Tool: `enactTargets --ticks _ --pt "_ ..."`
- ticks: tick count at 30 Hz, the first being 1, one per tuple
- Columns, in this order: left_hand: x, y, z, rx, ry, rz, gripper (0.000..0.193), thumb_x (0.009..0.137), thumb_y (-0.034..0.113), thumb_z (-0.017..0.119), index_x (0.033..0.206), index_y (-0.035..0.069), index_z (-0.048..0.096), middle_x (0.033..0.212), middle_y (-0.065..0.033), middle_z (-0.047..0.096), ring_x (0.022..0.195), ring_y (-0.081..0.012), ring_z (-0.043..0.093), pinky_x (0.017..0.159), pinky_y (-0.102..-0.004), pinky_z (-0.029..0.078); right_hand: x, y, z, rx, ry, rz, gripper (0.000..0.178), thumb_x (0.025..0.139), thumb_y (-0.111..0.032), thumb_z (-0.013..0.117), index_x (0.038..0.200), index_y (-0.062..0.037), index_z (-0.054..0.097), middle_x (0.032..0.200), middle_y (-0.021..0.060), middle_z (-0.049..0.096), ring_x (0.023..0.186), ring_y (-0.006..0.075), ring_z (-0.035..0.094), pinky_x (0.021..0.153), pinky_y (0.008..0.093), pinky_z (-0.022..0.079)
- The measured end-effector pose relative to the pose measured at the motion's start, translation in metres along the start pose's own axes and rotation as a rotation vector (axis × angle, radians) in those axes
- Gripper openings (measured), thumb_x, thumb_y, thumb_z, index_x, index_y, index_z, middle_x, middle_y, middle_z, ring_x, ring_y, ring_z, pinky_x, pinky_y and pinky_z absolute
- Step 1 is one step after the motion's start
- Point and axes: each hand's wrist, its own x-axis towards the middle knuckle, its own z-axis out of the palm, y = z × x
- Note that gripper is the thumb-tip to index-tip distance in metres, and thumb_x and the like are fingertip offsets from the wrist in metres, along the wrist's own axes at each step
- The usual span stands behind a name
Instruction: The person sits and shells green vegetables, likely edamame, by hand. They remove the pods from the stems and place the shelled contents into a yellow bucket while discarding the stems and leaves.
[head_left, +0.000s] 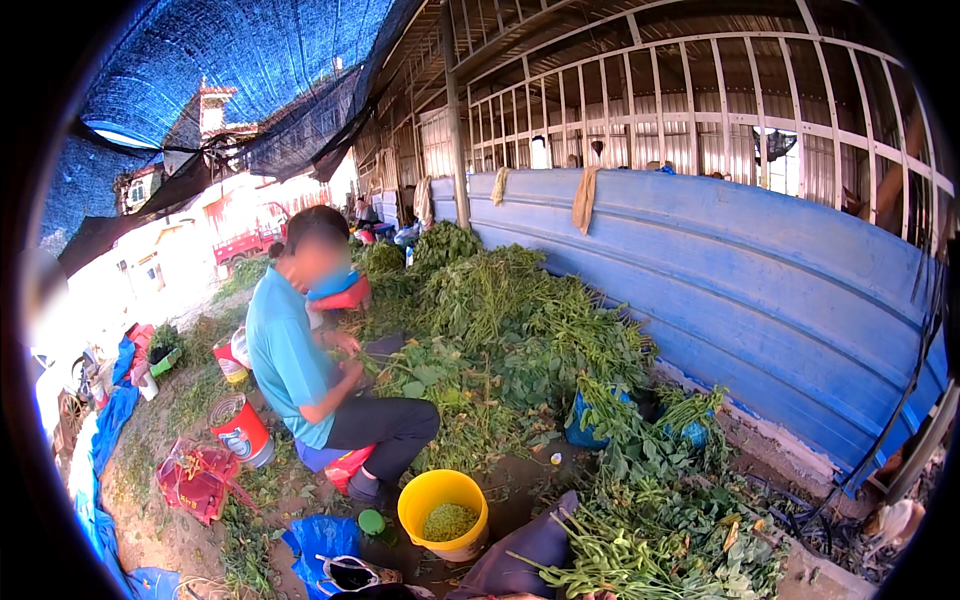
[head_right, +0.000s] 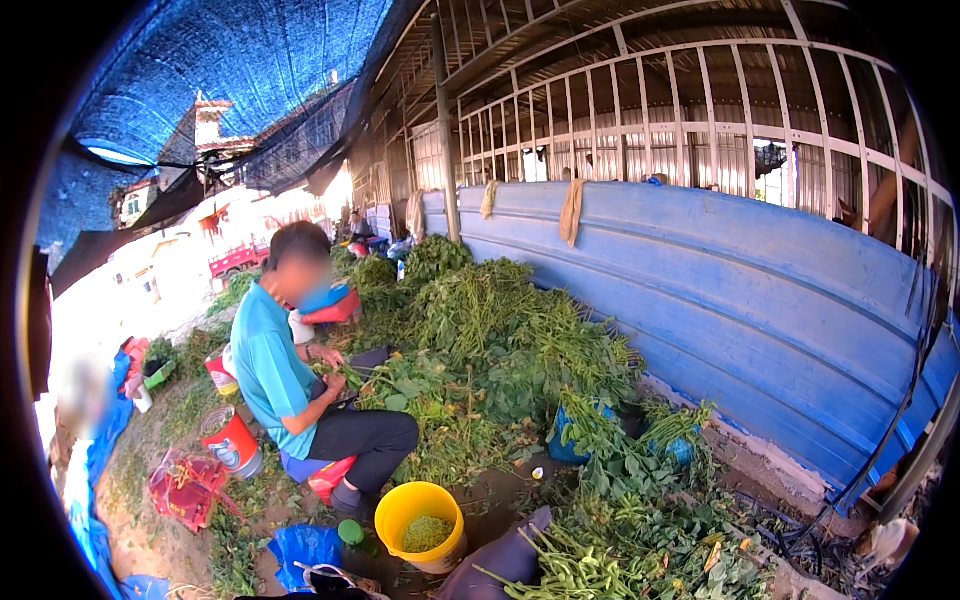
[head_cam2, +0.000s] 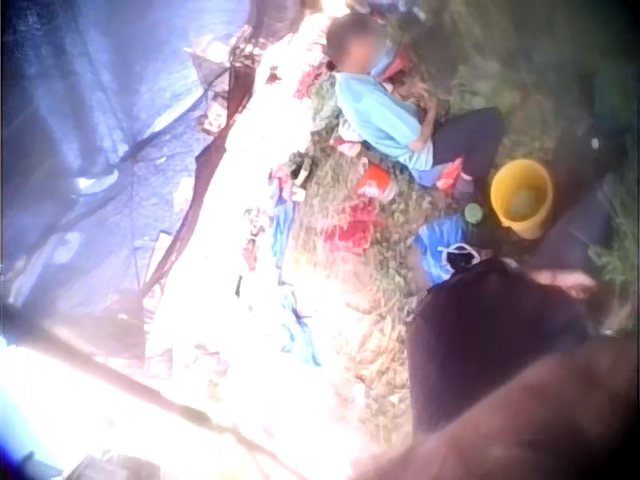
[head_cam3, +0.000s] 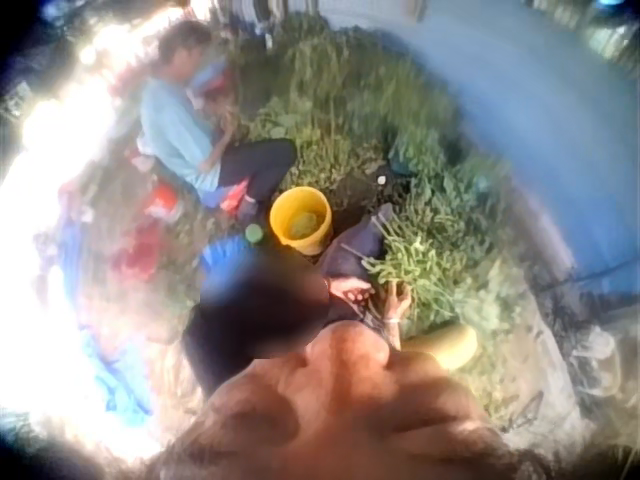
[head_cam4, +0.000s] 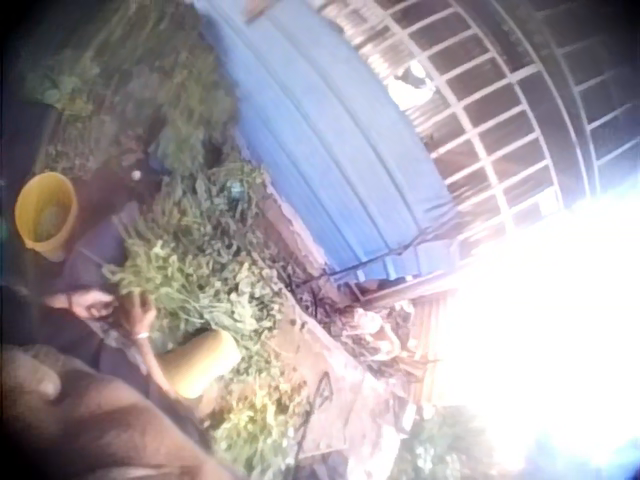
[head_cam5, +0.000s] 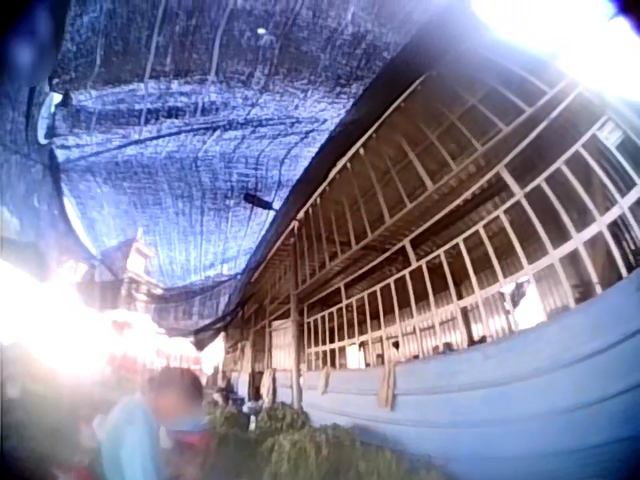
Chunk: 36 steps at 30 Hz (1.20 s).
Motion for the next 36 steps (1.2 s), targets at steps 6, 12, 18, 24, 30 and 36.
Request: enactTargets --ticks 6,12,18,24,30,36 --pt "0.002 -0.018 -0.001 0.279 0.017 0.138 0.026 0.089 0.029 0.05 0.105 0.009 0.056 0.069 0.0005 0.053 0.053 -0.0084 0.045 0.043 -0.0185 0.036 -0.003 -0.004 0.002 -0.035 0.003 -0.059 0.014 0.079 -0.013 0.066 0.08 -0.0031 0.057 0.075 0.0037 0.057 0.065 0.0128 0.049 0.057 0.0261 0.042" --pt "-0.002 -0.026 0.006 0.083 0.154 0.141 0.025 0.086 0.032 0.055 0.102 0.013 0.058 0.066 0.0041 0.05 0.054 -0.0091 0.044 0.047 -0.0206 0.037 -0.005 -0.006 -0.002 -0.09 -0.019 -0.029 0.017 0.079 -0.016 0.067 0.082 -0.003 0.057 0.077 0.0042 0.058 0.067 0.0133 0.05 0.06 0.0277 0.043" --pt "-0.008 0.008 0.027 -0.172 0.218 -0.054 0.018 0.087 0.027 0.055 0.099 0.014 0.059 0.064 0.0042 0.049 0.046 -0.0047 0.036 0.038 -0.0158 0.027 -0.008 -0.014 0.0 -0.22 0.033 -0.085 0.019 0.079 -0.019 0.067 0.085 -0.0023 0.059 0.08 0.0057 0.059 0.07 0.015 0.051 0.064 0.0277 0.044" --pt "-0.01 0.007 0.028 -0.535 0.071 -0.256 0.016 0.088 0.025 0.054 0.096 0.011 0.056 0.066 -0.0008 0.052 0.048 -0.0057 0.042 0.035 -0.0147 0.028 -0.015 -0.02 0.002 -0.236 0.027 -0.036 0.027 0.079 -0.023 0.067 0.091 0.0005 0.06 0.085 0.0088 0.062 0.075 0.0178 0.055 0.069 0.0301 0.045" --pt "-0.023 0.012 0.032 -0.562 0.071 -0.212 0.027 0.09 0.027 0.052 0.107 0.006 0.057 0.072 0.0048 0.048 0.055 -0.0015 0.038 0.04 -0.0133 0.025 -0.009 0.007 -0.002 -0.181 -0.021 0.061 0.027 0.081 -0.021 0.065 0.097 -0.0014 0.057 0.087 0.0081 0.061 0.072 0.0182 0.054 0.068 0.0305 0.046" --pt "-0.012 0.057 0.045 -0.255 0.155 -0.176 0.016 0.09 0.021 0.051 0.099 0.009 0.057 0.068 0.0062 0.048 0.05 -0.0015 0.037 0.041 -0.0151 0.025 0.002 0.005 0.002 -0.499 0.148 -0.163 0.018 0.078 -0.015 0.063 0.077 0.0003 0.053 0.063 0.0088 0.057 0.055 0.0159 0.053 0.051 0.0293 0.045"
